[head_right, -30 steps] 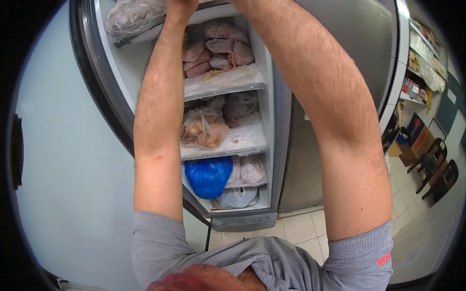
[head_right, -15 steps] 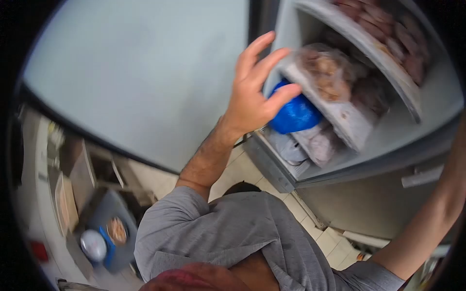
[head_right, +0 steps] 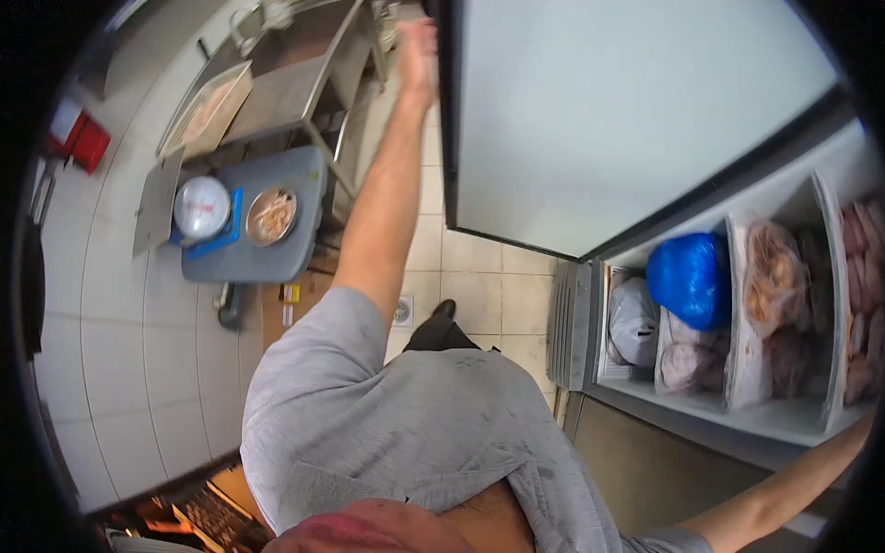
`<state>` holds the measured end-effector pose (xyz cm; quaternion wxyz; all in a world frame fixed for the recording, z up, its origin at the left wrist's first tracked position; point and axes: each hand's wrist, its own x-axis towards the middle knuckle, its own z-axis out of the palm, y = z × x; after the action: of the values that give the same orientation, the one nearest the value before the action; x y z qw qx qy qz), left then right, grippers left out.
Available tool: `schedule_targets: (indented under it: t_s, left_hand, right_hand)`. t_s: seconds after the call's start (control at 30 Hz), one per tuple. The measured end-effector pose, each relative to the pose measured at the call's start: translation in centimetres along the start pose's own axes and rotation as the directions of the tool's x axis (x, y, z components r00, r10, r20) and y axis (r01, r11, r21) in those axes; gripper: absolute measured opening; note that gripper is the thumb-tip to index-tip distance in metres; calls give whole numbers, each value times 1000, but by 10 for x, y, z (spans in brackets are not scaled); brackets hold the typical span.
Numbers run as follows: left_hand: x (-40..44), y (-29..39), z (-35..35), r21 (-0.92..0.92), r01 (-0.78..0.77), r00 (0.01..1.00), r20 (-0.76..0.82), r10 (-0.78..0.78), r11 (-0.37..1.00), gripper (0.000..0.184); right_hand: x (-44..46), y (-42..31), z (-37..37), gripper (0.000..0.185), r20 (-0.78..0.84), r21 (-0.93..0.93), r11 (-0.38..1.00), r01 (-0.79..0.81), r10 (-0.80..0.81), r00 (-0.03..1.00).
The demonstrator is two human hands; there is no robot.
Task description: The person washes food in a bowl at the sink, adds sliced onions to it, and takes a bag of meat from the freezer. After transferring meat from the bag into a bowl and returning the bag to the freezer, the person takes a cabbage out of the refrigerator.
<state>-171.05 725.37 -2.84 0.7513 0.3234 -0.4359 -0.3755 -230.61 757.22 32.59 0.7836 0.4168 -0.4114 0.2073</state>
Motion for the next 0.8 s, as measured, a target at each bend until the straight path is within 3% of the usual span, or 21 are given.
schedule_targets:
  t_s: [0.03, 0.07, 0.1, 0.13, 0.2, 0.23, 0.27, 0.3, 0.33, 0.4, 0.43, 0.47, 0.5, 0.53, 0.57, 0.6, 0.63, 0.7, 0.73, 0.77, 0.8]
  left_hand:
    - [4, -15, 0, 10, 156, 987, -36, -156, 988, 89]
    - [12, -30, -5, 76, 138, 989, 43, -141, 988, 92]
    - [18, -41, -9, 139, 117, 982, 129, -135, 983, 94]
    - [18, -40, -12, 91, 208, 962, 158, -221, 974, 96]
    - [3, -19, -13, 213, 189, 973, 91, -213, 959, 95]
    - [0, -22, -18, 183, 111, 982, 130, -136, 977, 93]
    - [-9, -17, -22, 151, 101, 983, 134, -122, 983, 90]
    - [-17, -3, -36, 162, 247, 920, 269, -284, 955, 87]
    - [-31, -2, -38, 16, 154, 950, 272, -152, 988, 83]
    - [-50, 16, -66, 53, 228, 835, 504, -223, 972, 71]
    - [-58, 25, -84, 65, 223, 768, 602, -216, 973, 58]
    - [-67, 28, -105, 53, 230, 716, 668, -205, 972, 45]
    - [-74, 49, -130, 103, 213, 687, 691, -224, 972, 41]
    - [-79, 60, -157, 246, -118, 744, 663, -79, 962, 42]
    - [-86, 56, -192, 404, -357, 798, 601, 50, 842, 44]
    - [-88, 57, -233, 559, -378, 852, 523, 40, 738, 44]
    - [-92, 57, -273, 687, -323, 931, 355, 87, 651, 43]
    - [-98, 64, -350, 835, 27, 988, -106, 111, 550, 39]
    - [-102, 60, -401, 752, 186, 975, -219, -27, 633, 41]
    - [-121, 52, -449, 983, 162, 947, -180, 267, 89, 48]
    - [-138, 43, -489, 953, 286, 917, -243, 317, -97, 55]
  right_hand:
    - [-17, -5, 2, 77, 88, 62, 992, -111, 106, 991]
    - [-19, -34, -5, 77, 76, 91, 990, -106, 99, 992]
    - [-20, -69, -21, 66, 205, 189, 951, -245, 206, 957]
    - [-24, -106, -41, 55, 346, 257, 886, -385, 288, 893]
    - [-44, -178, -73, 33, 630, 305, 699, -647, 362, 687]
    - [-74, -205, -66, 33, 642, 479, 581, -658, 279, 714]
    - [-57, -284, -109, 31, 784, 450, 376, -810, 268, 560]
    - [-49, -349, -145, 29, 789, 528, 387, -756, 105, 605]
    - [-54, -408, -172, 26, 850, 518, 275, -810, -65, 522]
    - [-35, -522, -242, 25, 844, 266, 46, -963, -493, 210]
    - [-26, -568, -271, 26, 699, 296, 30, -955, -688, 195]
    - [-35, -616, -291, 26, 521, 487, -209, -848, -710, 474]
    - [-20, -653, -305, 27, 385, 479, -321, -817, -759, 525]
    - [-9, -679, -315, 27, 379, 378, -340, -861, -792, 479]
    - [-6, -701, -322, 29, 416, 317, -335, -887, -792, 448]
    - [-8, -722, -322, 30, 454, 260, -337, -905, -784, 423]
    - [-11, -738, -317, 30, 514, 275, -321, -907, -748, 420]
    - [-24, -766, -312, 33, 546, 72, -189, -979, -814, 197]
    - [-39, -782, -309, 33, 584, 68, -186, -980, -789, 190]
    - [-59, -799, -306, 34, 647, -106, -133, -985, -762, 33]
    - [-76, -811, -302, 36, 675, -285, -93, -954, -726, -131]
